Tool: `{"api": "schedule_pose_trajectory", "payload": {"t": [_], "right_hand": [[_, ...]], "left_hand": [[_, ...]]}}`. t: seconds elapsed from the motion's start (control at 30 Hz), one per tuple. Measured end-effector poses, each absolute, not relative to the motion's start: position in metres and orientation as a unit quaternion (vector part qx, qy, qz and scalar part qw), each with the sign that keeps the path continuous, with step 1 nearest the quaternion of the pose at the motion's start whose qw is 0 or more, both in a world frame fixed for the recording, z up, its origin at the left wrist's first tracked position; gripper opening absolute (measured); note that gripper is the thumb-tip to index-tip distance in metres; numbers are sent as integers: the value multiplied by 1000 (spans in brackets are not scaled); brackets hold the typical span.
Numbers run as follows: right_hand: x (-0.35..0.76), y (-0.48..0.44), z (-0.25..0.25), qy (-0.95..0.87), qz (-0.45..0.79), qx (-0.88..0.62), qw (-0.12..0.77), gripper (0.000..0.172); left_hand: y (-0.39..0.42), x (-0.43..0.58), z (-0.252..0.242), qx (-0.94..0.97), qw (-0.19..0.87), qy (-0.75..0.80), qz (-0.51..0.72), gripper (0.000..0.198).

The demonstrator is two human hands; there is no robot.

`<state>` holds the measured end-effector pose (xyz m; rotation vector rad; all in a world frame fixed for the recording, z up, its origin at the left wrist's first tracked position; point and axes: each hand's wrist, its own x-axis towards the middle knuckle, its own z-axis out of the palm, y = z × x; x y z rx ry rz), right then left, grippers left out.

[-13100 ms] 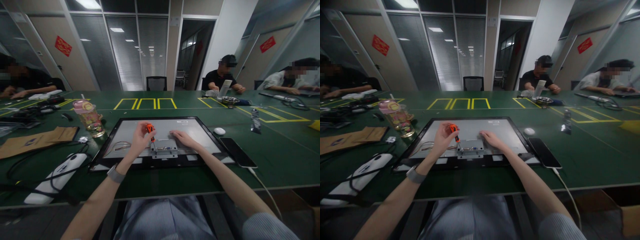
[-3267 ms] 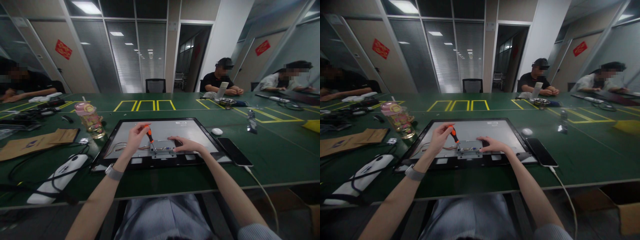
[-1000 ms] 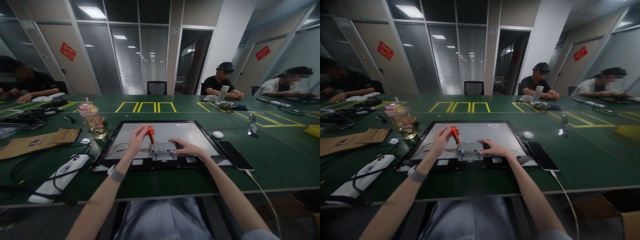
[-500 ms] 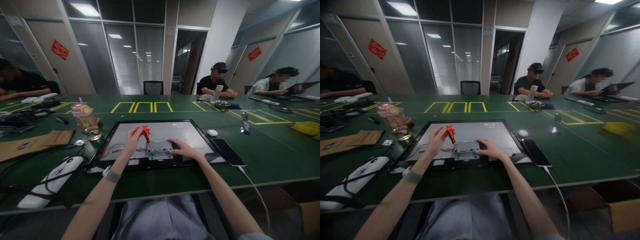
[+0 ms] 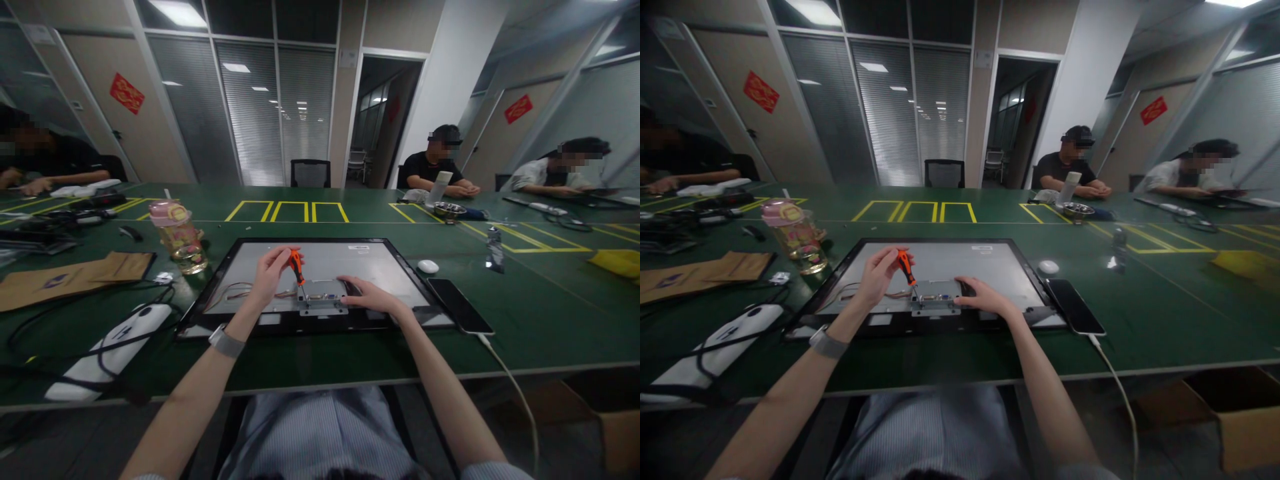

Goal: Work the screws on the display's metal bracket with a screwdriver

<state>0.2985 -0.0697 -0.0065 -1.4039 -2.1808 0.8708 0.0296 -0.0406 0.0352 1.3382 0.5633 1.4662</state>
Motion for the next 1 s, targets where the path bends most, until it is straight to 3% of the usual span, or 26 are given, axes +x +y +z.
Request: {"api": "schedule_pose_trajectory", "payload": {"t": [1.0], "right_hand": [[297,-85,-10,-794,228,-533,183,65]], "left_hand": [[-40,31,35,572,503,224,608,29]]}}
